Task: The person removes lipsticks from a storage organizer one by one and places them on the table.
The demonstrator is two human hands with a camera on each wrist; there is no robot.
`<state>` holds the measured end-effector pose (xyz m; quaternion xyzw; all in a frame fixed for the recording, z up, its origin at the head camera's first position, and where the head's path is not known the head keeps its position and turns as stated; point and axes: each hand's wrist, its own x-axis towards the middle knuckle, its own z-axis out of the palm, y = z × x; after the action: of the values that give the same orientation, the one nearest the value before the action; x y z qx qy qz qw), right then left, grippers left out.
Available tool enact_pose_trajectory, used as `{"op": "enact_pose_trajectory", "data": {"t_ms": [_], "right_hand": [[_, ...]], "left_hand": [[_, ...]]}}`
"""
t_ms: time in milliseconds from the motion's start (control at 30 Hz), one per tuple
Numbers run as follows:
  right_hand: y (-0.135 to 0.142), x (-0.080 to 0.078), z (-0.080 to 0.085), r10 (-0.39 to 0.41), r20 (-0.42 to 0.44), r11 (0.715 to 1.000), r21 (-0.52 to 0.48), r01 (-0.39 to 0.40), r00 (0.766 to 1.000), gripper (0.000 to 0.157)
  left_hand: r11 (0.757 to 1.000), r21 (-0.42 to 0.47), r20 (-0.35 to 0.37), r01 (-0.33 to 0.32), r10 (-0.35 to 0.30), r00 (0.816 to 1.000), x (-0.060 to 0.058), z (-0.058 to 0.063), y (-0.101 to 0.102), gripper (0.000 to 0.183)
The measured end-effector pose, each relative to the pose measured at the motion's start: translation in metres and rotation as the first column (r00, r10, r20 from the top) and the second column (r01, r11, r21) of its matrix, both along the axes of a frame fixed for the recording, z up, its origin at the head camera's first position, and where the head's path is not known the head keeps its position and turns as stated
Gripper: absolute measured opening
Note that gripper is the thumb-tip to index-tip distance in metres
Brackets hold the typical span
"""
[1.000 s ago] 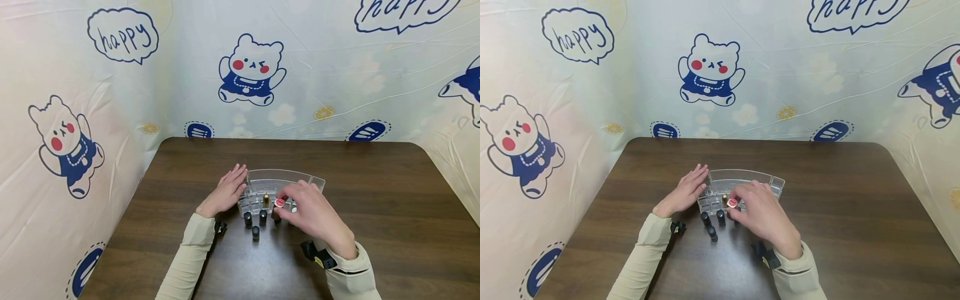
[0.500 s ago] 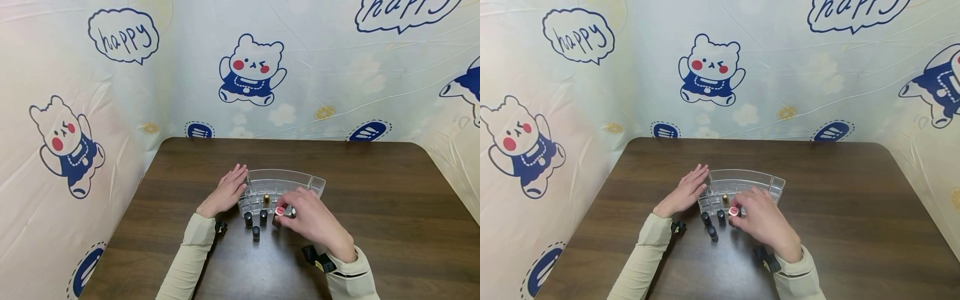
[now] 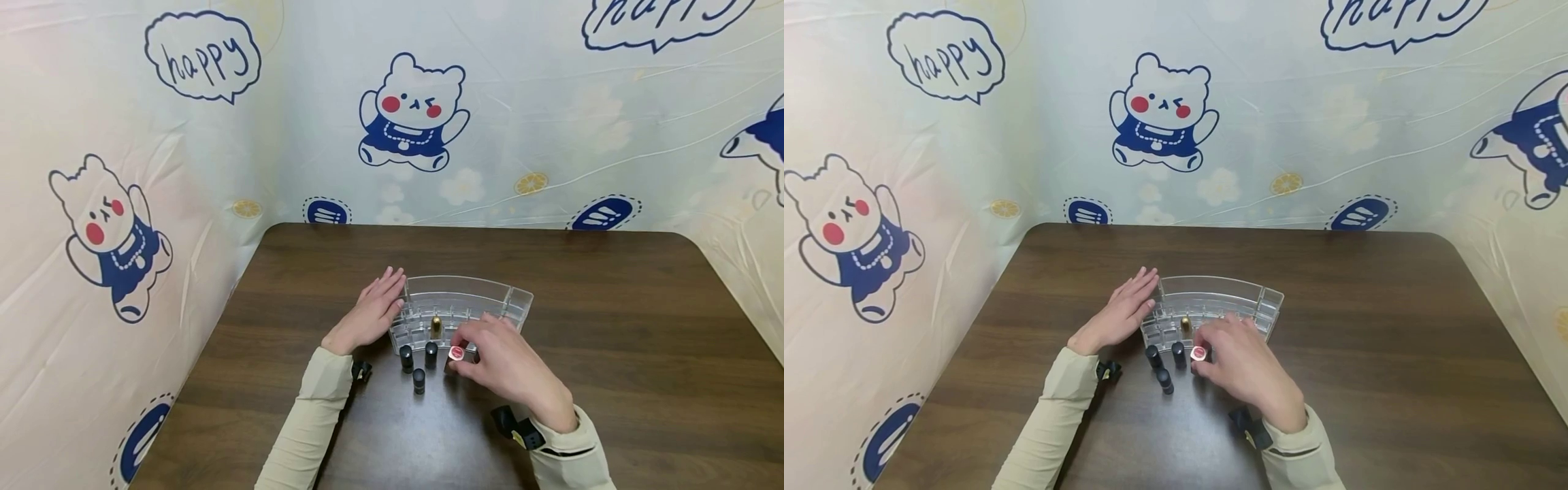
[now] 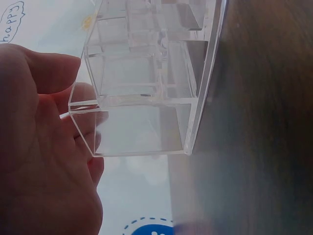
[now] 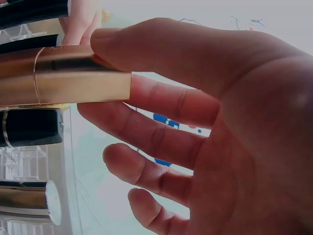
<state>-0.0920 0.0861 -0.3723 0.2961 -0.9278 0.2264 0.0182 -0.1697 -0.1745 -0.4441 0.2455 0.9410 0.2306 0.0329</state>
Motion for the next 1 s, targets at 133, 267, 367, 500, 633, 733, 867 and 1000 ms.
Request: {"op": "enact_pose_trajectory", "data": {"t_ms": [133,267,367,500,633,733,867,1000], "right_hand": [[-0.002,0.001,-0.004,0.005,-0.010,1.000,0.013,-0.005,1.000,0.018],[-0.004,0.002,-0.008,0.006,-0.002,0.999,0.032,-0.006,1.000,0.018],[-0.005,0.003,-0.010,0.009,-0.005,0.999,0.043,-0.009,1.000,0.018],[-0.007,0.003,-0.012,0.019,-0.026,0.998,0.056,-0.018,0.999,0.019],[-0.008,0.004,-0.013,0.024,-0.043,0.998,0.067,-0.021,0.999,0.019],[-0.008,0.006,-0.013,0.025,-0.041,0.997,0.072,-0.022,0.999,0.020],[-0.009,0.006,-0.015,0.027,-0.040,0.996,0.082,-0.023,0.999,0.021],[-0.010,0.006,-0.017,0.023,-0.042,0.996,0.089,-0.020,0.999,0.021]], "left_hand": [[1.000,0.003,-0.005,0.001,-0.001,1.000,0.000,0.001,0.000,0.054],[1.000,0.001,-0.002,-0.001,0.001,1.000,0.000,0.001,0.000,0.054],[1.000,-0.002,-0.001,-0.002,0.002,1.000,0.000,0.001,0.000,0.054],[1.000,-0.002,0.001,0.001,-0.001,1.000,0.000,0.001,0.001,0.053],[1.000,0.003,-0.003,0.003,-0.003,1.000,0.000,0.001,0.001,0.054],[1.000,0.004,-0.004,0.004,-0.004,1.000,0.000,0.001,0.001,0.053],[1.000,0.008,-0.001,0.003,-0.003,1.000,0.000,0.001,0.000,0.053],[1.000,0.014,-0.002,0.003,-0.002,1.000,0.000,0.000,0.000,0.053]]}}
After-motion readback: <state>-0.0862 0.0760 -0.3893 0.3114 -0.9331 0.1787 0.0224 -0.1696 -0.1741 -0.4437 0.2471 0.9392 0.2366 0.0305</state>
